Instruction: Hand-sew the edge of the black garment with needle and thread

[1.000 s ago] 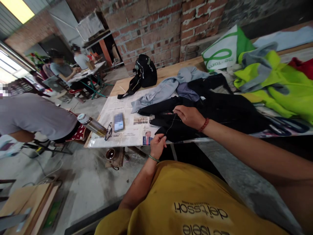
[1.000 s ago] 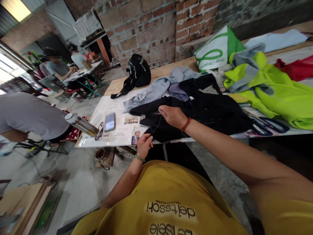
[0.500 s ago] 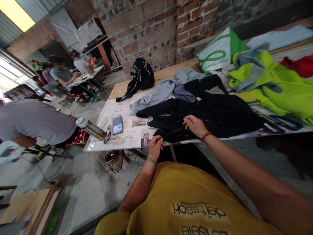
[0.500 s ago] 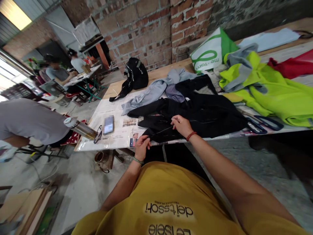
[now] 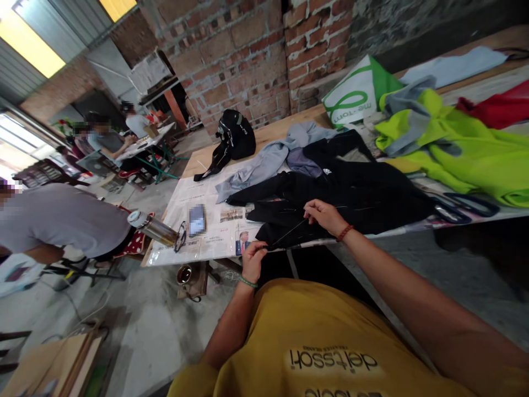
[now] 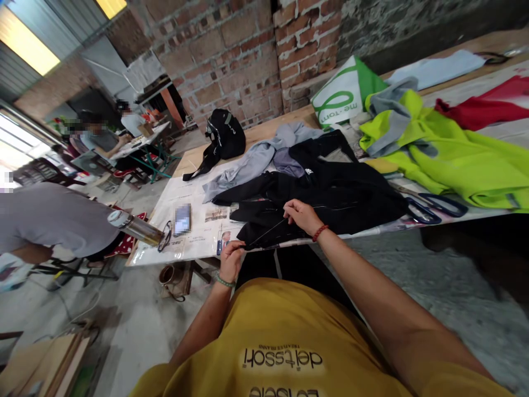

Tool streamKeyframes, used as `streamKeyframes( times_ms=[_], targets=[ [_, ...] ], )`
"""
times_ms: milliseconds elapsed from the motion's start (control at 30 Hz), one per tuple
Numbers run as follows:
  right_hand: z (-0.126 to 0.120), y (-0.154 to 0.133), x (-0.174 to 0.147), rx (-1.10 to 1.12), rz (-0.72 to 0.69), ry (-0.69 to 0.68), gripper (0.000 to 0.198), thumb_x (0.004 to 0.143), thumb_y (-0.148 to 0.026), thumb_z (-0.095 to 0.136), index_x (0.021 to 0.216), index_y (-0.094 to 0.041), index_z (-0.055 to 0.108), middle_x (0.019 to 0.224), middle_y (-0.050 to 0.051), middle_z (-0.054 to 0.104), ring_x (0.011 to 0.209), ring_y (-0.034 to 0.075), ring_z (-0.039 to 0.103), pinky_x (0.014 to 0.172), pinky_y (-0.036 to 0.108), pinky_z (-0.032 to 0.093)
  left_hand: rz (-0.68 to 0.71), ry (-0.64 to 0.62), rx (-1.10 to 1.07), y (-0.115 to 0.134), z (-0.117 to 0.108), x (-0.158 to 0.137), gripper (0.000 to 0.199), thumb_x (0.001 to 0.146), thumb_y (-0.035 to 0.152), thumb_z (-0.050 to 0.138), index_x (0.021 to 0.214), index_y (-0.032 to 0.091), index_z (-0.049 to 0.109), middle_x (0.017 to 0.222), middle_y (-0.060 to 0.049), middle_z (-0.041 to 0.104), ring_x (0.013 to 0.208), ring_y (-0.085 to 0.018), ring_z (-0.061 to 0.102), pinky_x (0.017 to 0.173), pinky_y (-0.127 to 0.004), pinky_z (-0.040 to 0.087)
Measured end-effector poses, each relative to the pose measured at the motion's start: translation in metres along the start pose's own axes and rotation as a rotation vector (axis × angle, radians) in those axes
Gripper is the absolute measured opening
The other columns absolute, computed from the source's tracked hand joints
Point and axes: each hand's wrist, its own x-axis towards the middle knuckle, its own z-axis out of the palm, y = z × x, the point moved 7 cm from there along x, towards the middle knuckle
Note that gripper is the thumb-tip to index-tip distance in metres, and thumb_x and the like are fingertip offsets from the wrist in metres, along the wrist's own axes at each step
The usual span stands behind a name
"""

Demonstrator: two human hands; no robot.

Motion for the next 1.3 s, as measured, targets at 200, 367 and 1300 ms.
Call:
streamKeyframes(
  times_ms=[200,367,1300],
  targets=[
    [0.002,-0.004,-0.003,-0.112,-0.044,-0.033,0.014,0.078,-0.032,0.051,0.074,-0.019,0.054,0.061,-0.004,0.058,0.045,0.007,0.050,0.050,0.021,0.039,0.166,-0.230,0.128,0.023,0.012,-0.007,0.006,0.066,0.022,0.060,0.069,0.018,0.064,0.076,-0.004,0.062,0.076,-0.016,0.057,0.074,-0.030,0.045],
    [-0.004,0.004,0.001,0.016,0.031,0.073,0.013,0.077,-0.032,0.050,0.076,-0.019,0.051,0.059,-0.005,0.054,0.044,0.007,0.049,0.046,0.021,0.039,0.140,-0.230,0.120,0.020,0.011,-0.005,0.006,0.065,0.021,0.061,0.069,0.017,0.063,0.075,-0.003,0.061,0.075,-0.015,0.056,0.073,-0.029,0.044],
    [0.032,-0.006,0.004,0.017,0.050,-0.132,0.017,0.078,-0.034,0.054,0.073,-0.018,0.051,0.063,-0.002,0.061,0.043,0.006,0.050,0.044,0.019,0.037,0.063,0.026,-0.010,0.008,-0.037,0.009,0.008,0.066,0.022,0.061,0.071,0.016,0.062,0.065,0.001,0.057,0.063,-0.010,0.053,0.062,-0.022,0.043]
  ],
)
